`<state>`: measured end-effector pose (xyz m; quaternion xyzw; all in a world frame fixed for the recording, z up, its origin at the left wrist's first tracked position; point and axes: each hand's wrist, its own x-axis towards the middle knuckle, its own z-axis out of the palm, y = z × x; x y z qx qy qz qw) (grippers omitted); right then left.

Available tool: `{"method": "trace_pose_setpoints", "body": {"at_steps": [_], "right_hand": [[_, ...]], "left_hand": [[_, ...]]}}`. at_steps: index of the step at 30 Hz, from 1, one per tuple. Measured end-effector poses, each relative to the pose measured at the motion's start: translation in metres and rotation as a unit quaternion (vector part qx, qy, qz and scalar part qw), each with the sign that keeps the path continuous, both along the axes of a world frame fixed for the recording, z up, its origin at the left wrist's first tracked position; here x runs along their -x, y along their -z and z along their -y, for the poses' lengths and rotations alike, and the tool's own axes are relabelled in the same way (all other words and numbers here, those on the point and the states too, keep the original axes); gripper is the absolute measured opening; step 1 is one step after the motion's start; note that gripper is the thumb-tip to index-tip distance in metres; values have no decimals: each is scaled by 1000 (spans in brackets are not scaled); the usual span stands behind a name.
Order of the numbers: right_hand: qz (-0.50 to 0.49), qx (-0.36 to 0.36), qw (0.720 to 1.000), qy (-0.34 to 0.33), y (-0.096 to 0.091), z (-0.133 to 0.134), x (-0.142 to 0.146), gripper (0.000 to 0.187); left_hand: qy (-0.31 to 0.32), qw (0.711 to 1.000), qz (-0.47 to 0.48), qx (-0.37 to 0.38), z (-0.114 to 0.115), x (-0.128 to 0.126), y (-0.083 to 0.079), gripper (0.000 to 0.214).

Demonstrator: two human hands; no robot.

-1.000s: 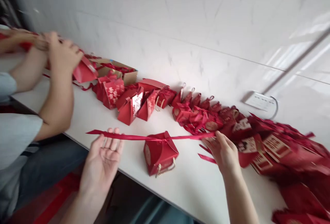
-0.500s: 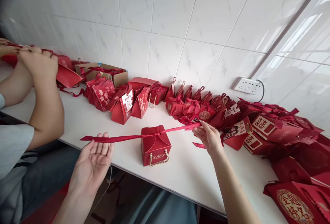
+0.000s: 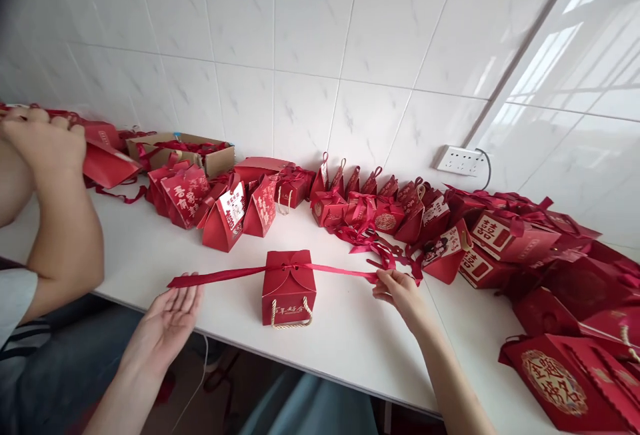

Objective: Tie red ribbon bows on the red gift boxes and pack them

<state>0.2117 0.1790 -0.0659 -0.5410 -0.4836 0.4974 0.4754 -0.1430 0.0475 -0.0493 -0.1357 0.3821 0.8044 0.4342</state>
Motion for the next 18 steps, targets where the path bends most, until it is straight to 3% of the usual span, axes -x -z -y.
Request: {"method": "trace_pose_setpoints", "body": {"at_steps": [1,3,5,6,8,9,11,13,15,18], "right_hand": [[27,-7,1000,7,0,3,-1,35],[72,-36,996,29,-5,9,3,39],[105,-76,991,33,-15,13,17,43],[118,-90,989,11,-21,14,27,43],[136,-108,983,-59,-30,15,52,40],[143,-108,979,-99,-33,15,65,40],[149,-97,970,-167,-34,14,86,40],[140,-76,961,-226,-32,12,97,43],[113,-53,953,-276,-30,11,100,46],[63,-26,943,-326,-28,11,98,45]], "left_hand": [[-10,1000,-23,14,4,3,-3,21],[-93,988,-119,20,12,4,-13,22],[-169,948,-268,-23,14,-5,-22,24],[-161,922,-348,-45,11,-12,-26,23],[-6,874,-484,-47,0,-26,-28,16],[96,841,-532,-25,-7,-32,-27,12],[229,762,-604,46,-23,-39,-24,12],[291,696,-649,93,-36,-38,-21,15],[368,648,-661,87,-42,-34,-21,26],[478,609,-632,24,-46,-27,-22,38]]}}
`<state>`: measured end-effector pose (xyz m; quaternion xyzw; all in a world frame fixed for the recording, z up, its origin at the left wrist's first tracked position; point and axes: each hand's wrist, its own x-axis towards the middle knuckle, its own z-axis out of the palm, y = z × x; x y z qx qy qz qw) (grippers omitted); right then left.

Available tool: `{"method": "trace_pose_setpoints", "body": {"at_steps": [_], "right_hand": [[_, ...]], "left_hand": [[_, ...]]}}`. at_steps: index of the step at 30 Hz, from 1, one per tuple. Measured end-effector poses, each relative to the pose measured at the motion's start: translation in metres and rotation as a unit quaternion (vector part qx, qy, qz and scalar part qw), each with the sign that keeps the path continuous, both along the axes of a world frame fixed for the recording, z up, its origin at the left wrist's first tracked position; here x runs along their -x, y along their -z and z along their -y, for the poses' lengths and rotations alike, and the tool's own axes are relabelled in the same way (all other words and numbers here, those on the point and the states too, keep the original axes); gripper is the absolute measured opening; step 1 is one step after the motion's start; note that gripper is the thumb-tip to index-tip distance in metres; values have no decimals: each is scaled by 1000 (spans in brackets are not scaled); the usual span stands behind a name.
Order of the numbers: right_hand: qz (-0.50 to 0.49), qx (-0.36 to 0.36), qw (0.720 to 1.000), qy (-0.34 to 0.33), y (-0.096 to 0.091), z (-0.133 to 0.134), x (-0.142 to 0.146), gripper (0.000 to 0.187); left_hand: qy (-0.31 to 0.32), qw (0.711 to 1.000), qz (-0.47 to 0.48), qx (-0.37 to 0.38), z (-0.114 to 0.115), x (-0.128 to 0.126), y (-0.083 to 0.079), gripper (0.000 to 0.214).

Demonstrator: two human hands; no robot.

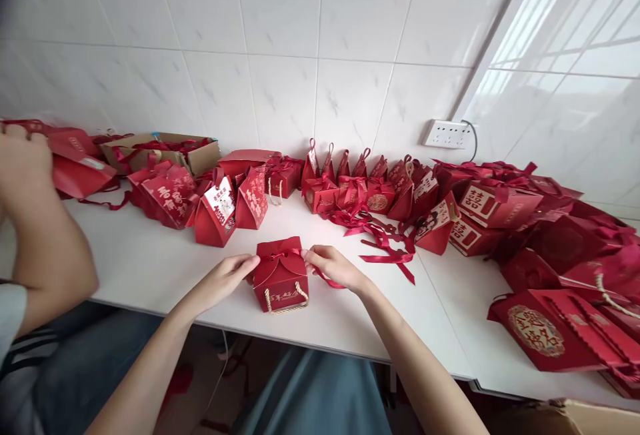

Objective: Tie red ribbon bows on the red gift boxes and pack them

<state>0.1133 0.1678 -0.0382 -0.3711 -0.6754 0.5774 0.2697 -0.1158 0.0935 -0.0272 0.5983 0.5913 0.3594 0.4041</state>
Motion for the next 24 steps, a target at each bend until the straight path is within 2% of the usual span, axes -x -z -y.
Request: {"method": "trace_pose_setpoints", "body": {"at_steps": [3,9,13,18,24], "right_hand": [[-41,39,998,-25,2,0,-2,42],[-114,92,989,-32,11,-2,0,38],[-138,119,983,-31,14,-1,-1,35],[-158,158,974,-36,21,-1,-6,34],[-173,199,963,-57,38,-7,-9,35]], "left_hand": [[42,998,50,15,-4,2,2,39],[56,976,206,48,-13,2,16,36],[47,954,293,42,-14,0,26,37],[43,950,308,41,-16,-1,39,38],[57,956,285,37,-20,1,51,44]]}}
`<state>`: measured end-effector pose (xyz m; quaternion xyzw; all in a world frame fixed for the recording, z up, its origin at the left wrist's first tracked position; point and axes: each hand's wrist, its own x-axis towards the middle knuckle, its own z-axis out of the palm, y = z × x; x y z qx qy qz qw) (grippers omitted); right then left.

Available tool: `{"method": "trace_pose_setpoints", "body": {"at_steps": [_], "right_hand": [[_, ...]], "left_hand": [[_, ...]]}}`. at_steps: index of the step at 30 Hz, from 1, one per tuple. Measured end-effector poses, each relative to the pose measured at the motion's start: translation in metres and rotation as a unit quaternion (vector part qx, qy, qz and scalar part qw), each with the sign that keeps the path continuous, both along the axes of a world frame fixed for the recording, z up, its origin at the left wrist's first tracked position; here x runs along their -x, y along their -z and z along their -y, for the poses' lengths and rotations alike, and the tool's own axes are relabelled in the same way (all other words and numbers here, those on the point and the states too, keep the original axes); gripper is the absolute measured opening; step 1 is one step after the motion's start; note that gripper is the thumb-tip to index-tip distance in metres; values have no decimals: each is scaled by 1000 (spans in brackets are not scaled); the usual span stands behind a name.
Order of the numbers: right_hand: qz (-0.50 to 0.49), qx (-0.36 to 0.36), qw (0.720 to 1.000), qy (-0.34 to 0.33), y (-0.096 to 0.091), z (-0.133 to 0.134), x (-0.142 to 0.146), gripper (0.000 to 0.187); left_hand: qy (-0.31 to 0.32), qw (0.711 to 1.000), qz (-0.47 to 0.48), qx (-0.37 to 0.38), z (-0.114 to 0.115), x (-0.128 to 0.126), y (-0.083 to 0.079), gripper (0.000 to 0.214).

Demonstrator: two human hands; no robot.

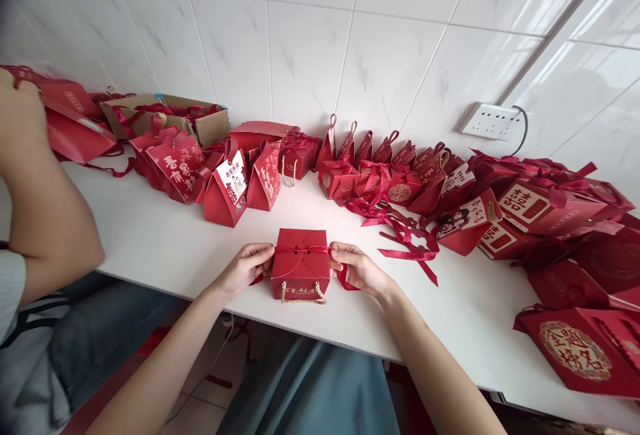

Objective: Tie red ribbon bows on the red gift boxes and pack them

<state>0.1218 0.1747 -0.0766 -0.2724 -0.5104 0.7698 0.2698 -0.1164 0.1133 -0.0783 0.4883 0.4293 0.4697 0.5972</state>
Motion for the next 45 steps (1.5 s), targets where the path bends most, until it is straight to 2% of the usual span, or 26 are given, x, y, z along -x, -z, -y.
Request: {"method": "trace_pose_setpoints", "body": {"at_steps": [4,10,14,18,21,24,26,29,33,35,39,45], "right_hand": [[-3,9,1000,-20,8,-4,2,33],[35,7,997,-63,8,-5,3,34],[70,-23,994,-78,6,-8,3,42],[127,-66,986,-88,-7,-5,-5,40],[170,-101,975,-97,-22,-1,-17,34],[196,-123,970,-75,-33,0,-25,33],[195,-136,971,-40,-37,-2,-25,38],[182,-154,971,-8,-38,-3,-15,46],[181,-163,970,11,-32,3,1,45],[171,-160,972,11,-29,6,6,45],[131,-150,980,0,-24,6,8,46],[120,-130,984,-38,-18,-3,6,53]], "left_hand": [[9,1000,-27,-2,-2,1,3,49],[53,995,-83,-5,-12,6,2,52],[87,984,-155,-22,-15,9,-6,49],[107,959,-261,-32,-7,23,-17,38],[79,940,-331,-31,1,42,-26,22],[8,926,-374,-48,7,54,-37,33],[-32,919,-386,-74,10,51,-44,34],[-37,921,-376,-91,13,34,-50,35],[-30,935,-344,-84,12,14,-45,39],[-20,947,-313,-64,10,11,-41,40],[53,971,-232,5,5,15,-38,44],[99,985,-144,-13,-6,16,-24,52]]}}
